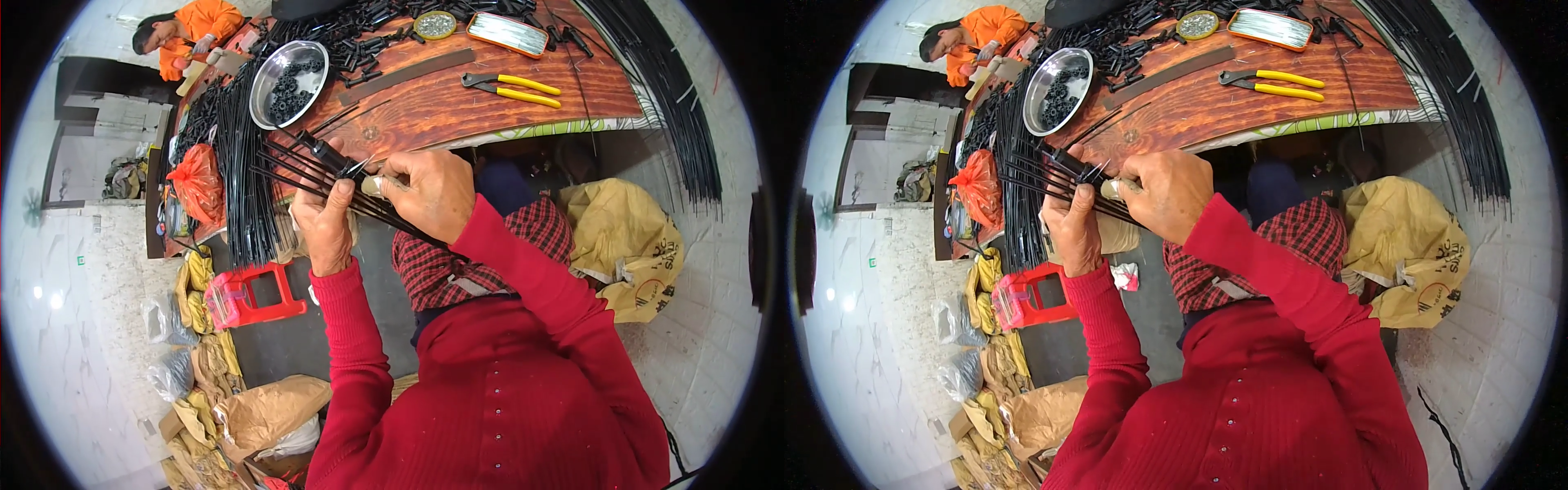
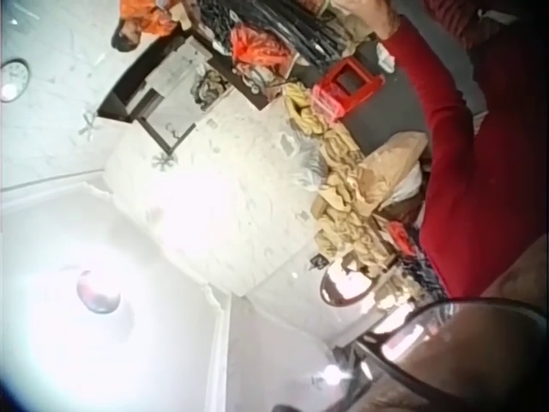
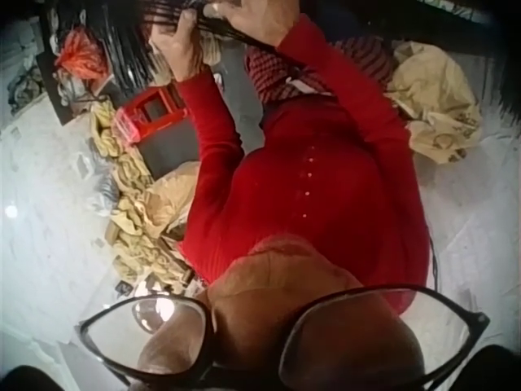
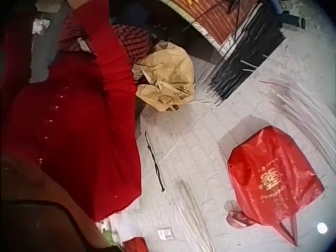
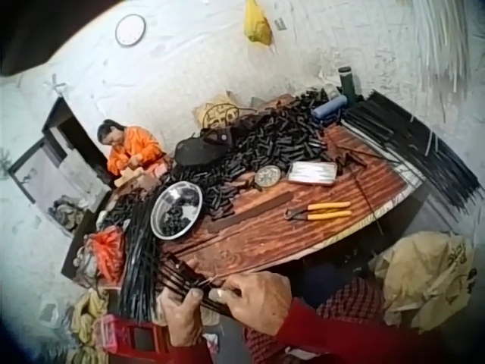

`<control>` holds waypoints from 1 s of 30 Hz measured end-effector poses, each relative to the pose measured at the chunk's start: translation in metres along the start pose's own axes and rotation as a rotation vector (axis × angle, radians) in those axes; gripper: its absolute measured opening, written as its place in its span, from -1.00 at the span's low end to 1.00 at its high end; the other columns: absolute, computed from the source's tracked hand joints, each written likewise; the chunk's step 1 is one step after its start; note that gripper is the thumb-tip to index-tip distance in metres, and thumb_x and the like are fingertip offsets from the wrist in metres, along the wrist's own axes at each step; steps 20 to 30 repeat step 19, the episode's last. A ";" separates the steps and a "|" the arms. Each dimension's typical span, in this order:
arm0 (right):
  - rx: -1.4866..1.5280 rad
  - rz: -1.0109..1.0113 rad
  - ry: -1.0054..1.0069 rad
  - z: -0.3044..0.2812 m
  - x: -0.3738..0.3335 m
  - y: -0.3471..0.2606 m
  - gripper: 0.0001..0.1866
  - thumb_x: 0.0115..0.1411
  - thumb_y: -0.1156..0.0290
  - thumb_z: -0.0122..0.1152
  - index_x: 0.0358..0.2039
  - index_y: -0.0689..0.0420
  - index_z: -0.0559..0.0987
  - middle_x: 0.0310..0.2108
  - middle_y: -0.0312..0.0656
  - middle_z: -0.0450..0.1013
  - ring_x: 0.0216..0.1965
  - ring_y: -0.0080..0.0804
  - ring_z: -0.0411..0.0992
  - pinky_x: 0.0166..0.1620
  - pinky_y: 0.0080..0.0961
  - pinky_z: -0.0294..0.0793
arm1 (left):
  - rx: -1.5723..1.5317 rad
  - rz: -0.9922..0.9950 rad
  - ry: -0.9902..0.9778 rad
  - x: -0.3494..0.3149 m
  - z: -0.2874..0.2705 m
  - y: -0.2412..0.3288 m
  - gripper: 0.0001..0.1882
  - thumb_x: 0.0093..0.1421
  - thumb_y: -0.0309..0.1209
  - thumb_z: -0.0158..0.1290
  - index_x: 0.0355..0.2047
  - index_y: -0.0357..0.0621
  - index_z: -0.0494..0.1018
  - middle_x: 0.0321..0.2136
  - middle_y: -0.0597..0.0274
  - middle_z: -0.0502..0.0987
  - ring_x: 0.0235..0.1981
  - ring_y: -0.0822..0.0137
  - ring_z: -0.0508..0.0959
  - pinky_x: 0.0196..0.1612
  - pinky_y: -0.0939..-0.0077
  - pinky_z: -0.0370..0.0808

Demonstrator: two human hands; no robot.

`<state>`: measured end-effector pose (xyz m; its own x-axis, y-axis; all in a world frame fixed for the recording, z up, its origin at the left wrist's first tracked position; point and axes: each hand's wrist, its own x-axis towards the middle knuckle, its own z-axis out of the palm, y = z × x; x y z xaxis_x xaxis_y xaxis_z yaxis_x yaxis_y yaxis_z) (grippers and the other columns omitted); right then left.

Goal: The worker is assembling bundles of black rods into a central hub on a manufacturing production line.

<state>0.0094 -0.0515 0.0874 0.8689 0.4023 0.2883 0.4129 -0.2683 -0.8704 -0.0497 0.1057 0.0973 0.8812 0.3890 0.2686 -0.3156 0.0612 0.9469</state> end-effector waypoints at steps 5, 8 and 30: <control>-0.066 -0.098 0.108 -0.013 -0.002 -0.005 -0.86 0.01 0.38 0.37 -0.39 0.11 0.65 -0.49 -0.12 0.57 -0.48 -0.13 0.54 -0.40 -0.34 0.47 | 0.042 -0.039 -0.057 0.002 0.006 0.000 -0.33 0.13 -0.39 0.32 0.17 -0.42 0.31 0.16 -0.03 0.42 0.09 0.26 0.48 0.20 0.34 0.37; 0.055 -0.042 0.065 -0.017 0.001 -0.002 -0.86 0.02 0.41 0.37 -0.37 0.12 0.64 -0.44 -0.14 0.58 -0.44 -0.22 0.57 -0.38 -0.38 0.49 | 0.020 -0.048 -0.066 0.003 0.008 0.000 -0.36 0.13 -0.42 0.31 0.16 -0.40 0.32 0.15 -0.02 0.43 0.05 0.27 0.50 0.17 0.34 0.40; 0.138 -0.085 0.086 -0.014 0.000 0.003 -0.83 0.06 0.53 0.32 -0.29 0.09 0.65 -0.35 -0.16 0.60 -0.31 -0.32 0.62 -0.24 -0.43 0.55 | -0.021 -0.072 -0.063 0.010 0.011 -0.007 -0.38 0.13 -0.46 0.30 0.16 -0.37 0.32 0.12 0.01 0.45 0.02 0.31 0.51 0.14 0.37 0.42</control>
